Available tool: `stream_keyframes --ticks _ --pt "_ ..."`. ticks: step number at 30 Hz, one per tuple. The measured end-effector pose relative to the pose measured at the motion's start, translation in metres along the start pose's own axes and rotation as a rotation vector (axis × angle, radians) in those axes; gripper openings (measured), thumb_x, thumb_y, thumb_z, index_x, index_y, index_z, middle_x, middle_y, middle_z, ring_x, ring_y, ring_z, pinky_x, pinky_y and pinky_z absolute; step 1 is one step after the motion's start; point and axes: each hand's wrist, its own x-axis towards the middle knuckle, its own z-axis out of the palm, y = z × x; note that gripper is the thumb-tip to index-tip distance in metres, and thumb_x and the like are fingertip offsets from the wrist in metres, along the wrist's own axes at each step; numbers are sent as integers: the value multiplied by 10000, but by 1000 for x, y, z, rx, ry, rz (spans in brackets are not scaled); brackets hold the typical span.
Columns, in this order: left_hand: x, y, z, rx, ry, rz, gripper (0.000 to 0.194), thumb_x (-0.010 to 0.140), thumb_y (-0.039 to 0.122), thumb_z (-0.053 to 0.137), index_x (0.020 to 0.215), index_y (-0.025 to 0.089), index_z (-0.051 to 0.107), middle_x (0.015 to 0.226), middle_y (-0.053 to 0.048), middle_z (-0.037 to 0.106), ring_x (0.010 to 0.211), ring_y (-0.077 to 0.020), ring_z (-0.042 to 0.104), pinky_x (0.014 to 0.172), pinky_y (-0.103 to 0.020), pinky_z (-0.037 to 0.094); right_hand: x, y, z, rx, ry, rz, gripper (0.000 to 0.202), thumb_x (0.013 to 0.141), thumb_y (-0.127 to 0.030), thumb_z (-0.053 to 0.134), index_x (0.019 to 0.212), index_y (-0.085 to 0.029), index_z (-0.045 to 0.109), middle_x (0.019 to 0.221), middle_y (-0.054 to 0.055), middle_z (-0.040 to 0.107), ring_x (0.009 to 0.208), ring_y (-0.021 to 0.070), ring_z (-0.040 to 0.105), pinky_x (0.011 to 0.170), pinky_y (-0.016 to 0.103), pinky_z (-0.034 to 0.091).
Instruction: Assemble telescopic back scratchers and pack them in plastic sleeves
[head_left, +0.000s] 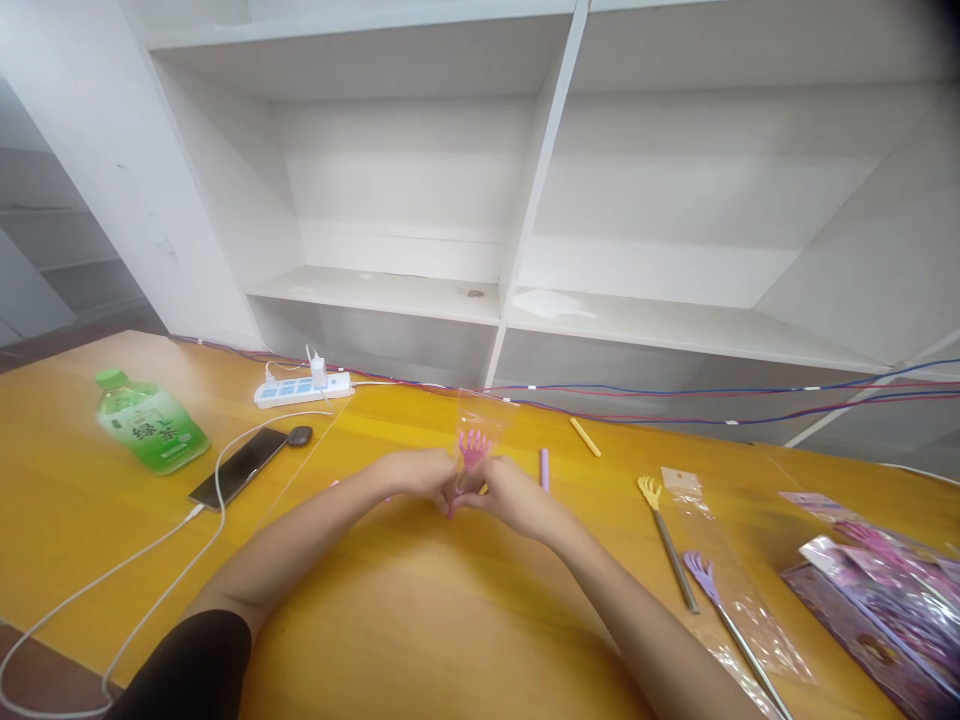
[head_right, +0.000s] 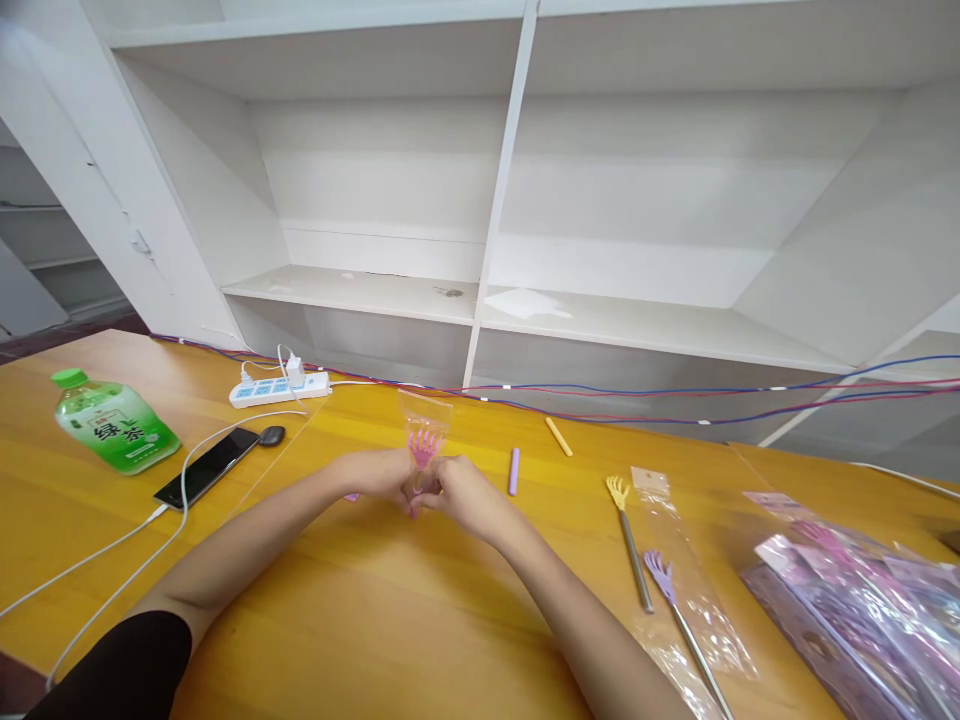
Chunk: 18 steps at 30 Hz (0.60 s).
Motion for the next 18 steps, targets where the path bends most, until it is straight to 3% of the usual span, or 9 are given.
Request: stream_keyframes --ticks 3,9,13,15,18 --pt "4 -6 2 38 -101 -77 208 648 373 928 726 225 804 720 -2 753 630 -188 651 646 -293 493 6 10 8 13 -30 -3 73 867 -210 729 851 -187 796 820 26 747 720 169 672 698 238 467" --pt "6 -9 3 39 -186 -117 276 625 411 940 798 238 811 841 -7 789 761 -210 697 672 -277 507 12 19 17 11 -51 9 105 858 -185 692 860 -190 796 827 5 743 753 153 668 704 225 446" --pt "5 -5 -5 69 -234 -100 349 582 448 972 801 233 805 744 11 755 680 -184 655 653 -259 485 10 15 10 -3 -15 34 118 876 -227 684 825 -172 776 838 38 735 750 168 651 712 244 454" --pt "4 0 -12 54 -231 -55 372 639 500 945 849 229 799 756 18 749 691 -170 655 660 -243 475 7 11 1 1 30 43 157 908 -257 664 822 -163 755 848 57 729 766 176 648 734 257 465" --pt "-1 14 -24 -75 -134 39 364 851 557 784 955 208 788 894 -9 772 789 -154 677 724 -228 483 0 4 -17 41 104 40 254 996 -355 582 906 -166 726 883 59 723 804 176 659 766 267 491"
